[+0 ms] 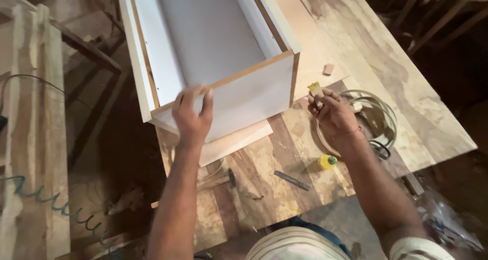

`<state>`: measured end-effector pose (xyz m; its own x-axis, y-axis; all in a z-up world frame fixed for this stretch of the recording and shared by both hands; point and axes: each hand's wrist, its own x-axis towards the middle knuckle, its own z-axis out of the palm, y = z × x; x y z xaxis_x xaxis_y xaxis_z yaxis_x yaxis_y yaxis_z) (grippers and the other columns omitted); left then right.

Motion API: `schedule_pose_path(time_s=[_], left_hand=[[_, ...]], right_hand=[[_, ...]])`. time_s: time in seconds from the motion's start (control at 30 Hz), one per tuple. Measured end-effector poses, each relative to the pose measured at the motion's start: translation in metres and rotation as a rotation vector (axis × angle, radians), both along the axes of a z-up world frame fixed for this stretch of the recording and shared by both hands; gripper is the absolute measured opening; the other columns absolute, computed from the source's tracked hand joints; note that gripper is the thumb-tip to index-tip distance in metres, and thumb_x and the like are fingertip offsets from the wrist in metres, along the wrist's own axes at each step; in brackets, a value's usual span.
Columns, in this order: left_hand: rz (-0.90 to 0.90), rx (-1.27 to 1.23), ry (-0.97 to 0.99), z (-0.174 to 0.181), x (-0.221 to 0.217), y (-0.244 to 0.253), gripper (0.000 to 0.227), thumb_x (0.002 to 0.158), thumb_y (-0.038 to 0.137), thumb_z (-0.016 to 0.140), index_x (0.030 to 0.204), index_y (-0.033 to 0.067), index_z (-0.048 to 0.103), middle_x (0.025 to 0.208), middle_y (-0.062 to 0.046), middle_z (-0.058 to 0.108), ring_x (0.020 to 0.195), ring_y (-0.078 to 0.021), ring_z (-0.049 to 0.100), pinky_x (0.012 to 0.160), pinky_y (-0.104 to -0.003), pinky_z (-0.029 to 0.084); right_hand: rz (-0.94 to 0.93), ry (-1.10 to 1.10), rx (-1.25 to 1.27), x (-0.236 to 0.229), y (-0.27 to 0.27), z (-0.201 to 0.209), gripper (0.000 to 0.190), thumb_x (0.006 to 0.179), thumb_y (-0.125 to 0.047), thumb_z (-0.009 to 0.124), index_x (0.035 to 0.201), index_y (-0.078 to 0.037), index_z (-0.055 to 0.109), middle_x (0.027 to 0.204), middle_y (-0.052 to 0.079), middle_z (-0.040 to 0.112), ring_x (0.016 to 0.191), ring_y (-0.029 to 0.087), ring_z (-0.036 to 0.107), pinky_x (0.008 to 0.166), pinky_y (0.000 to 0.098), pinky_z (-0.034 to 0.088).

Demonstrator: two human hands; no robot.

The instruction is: The person applies edge banding to a white wooden drawer. They use a glue bottle to apply adhesive to the edge banding and then press it onto the drawer edges. The person smooths the banding along the edges to ensure it adheres properly.

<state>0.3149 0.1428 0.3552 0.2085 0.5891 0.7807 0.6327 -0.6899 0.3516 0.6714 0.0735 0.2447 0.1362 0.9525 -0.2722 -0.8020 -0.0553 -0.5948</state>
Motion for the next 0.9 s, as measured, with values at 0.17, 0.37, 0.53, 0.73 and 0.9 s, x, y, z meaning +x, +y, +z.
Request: schedule_pose_path(time_s=[0.17, 0.37, 0.53, 0.73, 0.9], left_hand=[[0.134, -0.032, 0.124, 0.013, 0.055, 0.059, 0.030, 0.088, 0.021, 0.084, 0.109, 0.0039, 0.072, 0.106, -0.015, 0.074, 0.100, -0.0337, 0.070, 0.086, -0.043, 0.057], [0.274, -0.176, 0.096, 0.002, 0.062, 0.066, 0.034, 0.088, 0.031, 0.084, 0.107, 0.0060, 0.074, 0.105, -0.012, 0.075, 0.101, -0.0316, 0.070, 0.087, -0.043, 0.056], [0.280, -0.246, 0.111, 0.004, 0.063, 0.058, 0.036, 0.087, 0.034, 0.084, 0.108, 0.0056, 0.074, 0.104, -0.010, 0.075, 0.099, -0.0288, 0.071, 0.086, -0.042, 0.056], [0.378, -0.268, 0.010, 0.003, 0.071, 0.069, 0.039, 0.087, 0.039, 0.086, 0.104, 0.0063, 0.074, 0.099, -0.009, 0.077, 0.092, -0.0243, 0.074, 0.079, -0.039, 0.057], [0.385, -0.212, -0.077, -0.005, 0.070, 0.069, 0.037, 0.088, 0.038, 0.087, 0.102, 0.0062, 0.074, 0.095, -0.007, 0.078, 0.087, -0.0214, 0.075, 0.077, -0.037, 0.059]], right_hand=[[0.048, -0.110, 0.001, 0.007, -0.018, 0.002, 0.011, 0.101, 0.000, 0.050, 0.111, -0.002, 0.052, 0.103, 0.017, 0.072, 0.083, 0.023, 0.067, 0.073, 0.0346, 0.055], [0.069, -0.209, 0.090, 0.025, -0.030, -0.019, 0.012, 0.108, -0.009, 0.052, 0.116, -0.001, 0.056, 0.096, 0.011, 0.065, 0.074, 0.017, 0.057, 0.063, 0.0305, 0.046], [0.146, -0.380, 0.120, 0.062, 0.012, -0.008, 0.026, 0.112, -0.027, 0.048, 0.118, -0.005, 0.060, 0.097, 0.007, 0.063, 0.070, 0.012, 0.054, 0.062, 0.0265, 0.046], [0.158, -1.058, 0.616, 0.085, 0.050, 0.019, 0.027, 0.110, -0.007, 0.063, 0.136, 0.000, 0.067, 0.114, 0.009, 0.060, 0.096, 0.017, 0.056, 0.083, 0.0297, 0.047], [-0.119, -1.718, 1.064, 0.084, 0.068, 0.047, 0.044, 0.093, 0.004, 0.074, 0.135, -0.002, 0.065, 0.115, 0.018, 0.065, 0.099, 0.033, 0.065, 0.083, 0.0395, 0.055]])
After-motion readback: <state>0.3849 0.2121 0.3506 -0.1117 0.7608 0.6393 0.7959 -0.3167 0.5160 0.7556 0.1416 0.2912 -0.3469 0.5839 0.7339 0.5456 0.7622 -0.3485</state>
